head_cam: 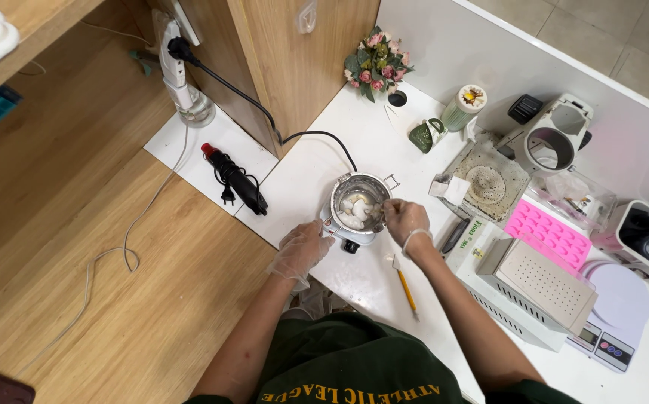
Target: Stirring and melting wax in a small pot on a heating plate, then plugging in an electric fan.
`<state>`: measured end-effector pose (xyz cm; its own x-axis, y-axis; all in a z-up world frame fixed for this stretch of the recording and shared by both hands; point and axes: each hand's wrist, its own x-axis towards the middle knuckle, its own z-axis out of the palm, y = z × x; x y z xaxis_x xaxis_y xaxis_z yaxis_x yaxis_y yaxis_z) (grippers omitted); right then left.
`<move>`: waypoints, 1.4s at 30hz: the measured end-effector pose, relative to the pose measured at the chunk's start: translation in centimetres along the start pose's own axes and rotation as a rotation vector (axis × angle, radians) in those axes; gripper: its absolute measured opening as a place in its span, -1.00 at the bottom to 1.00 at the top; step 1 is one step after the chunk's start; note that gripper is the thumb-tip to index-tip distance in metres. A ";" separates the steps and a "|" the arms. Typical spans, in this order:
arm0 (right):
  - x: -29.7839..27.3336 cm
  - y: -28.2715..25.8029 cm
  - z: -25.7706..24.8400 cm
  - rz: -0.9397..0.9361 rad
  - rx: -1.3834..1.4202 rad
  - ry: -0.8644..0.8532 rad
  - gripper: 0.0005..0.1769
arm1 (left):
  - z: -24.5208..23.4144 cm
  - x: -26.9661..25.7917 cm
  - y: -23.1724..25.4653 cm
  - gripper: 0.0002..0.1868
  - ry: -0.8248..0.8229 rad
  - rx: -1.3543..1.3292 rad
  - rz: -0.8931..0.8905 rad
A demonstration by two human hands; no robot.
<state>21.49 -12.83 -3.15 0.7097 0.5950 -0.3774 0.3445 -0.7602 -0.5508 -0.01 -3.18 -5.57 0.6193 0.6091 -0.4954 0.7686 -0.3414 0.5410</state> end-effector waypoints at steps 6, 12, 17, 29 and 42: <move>-0.2 1.8 1.8 -0.060 0.145 0.158 -0.71 | 0.6 0.2 -0.3 -0.31 0.028 -0.029 -0.019; 0.9 1.9 1.6 0.149 0.487 0.119 -0.75 | 0.7 0.1 -0.4 -0.31 0.047 0.004 0.008; -0.1 2.1 -0.3 -0.033 0.525 0.014 -0.74 | 0.4 0.0 -0.2 -0.35 0.034 -0.002 0.003; 3.8 6.5 0.3 0.019 0.766 0.002 -0.73 | 0.8 0.0 -0.2 -0.41 0.054 -0.034 0.007; 4.1 6.1 -1.2 -0.189 0.684 0.160 -0.76 | 1.2 0.0 -0.4 -0.32 0.016 -0.029 0.004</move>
<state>27.28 -15.32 -7.13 0.7751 0.6149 -0.1456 0.0456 -0.2842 -0.9577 -0.13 -3.89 -6.57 0.6198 0.6189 -0.4825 0.7608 -0.3230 0.5629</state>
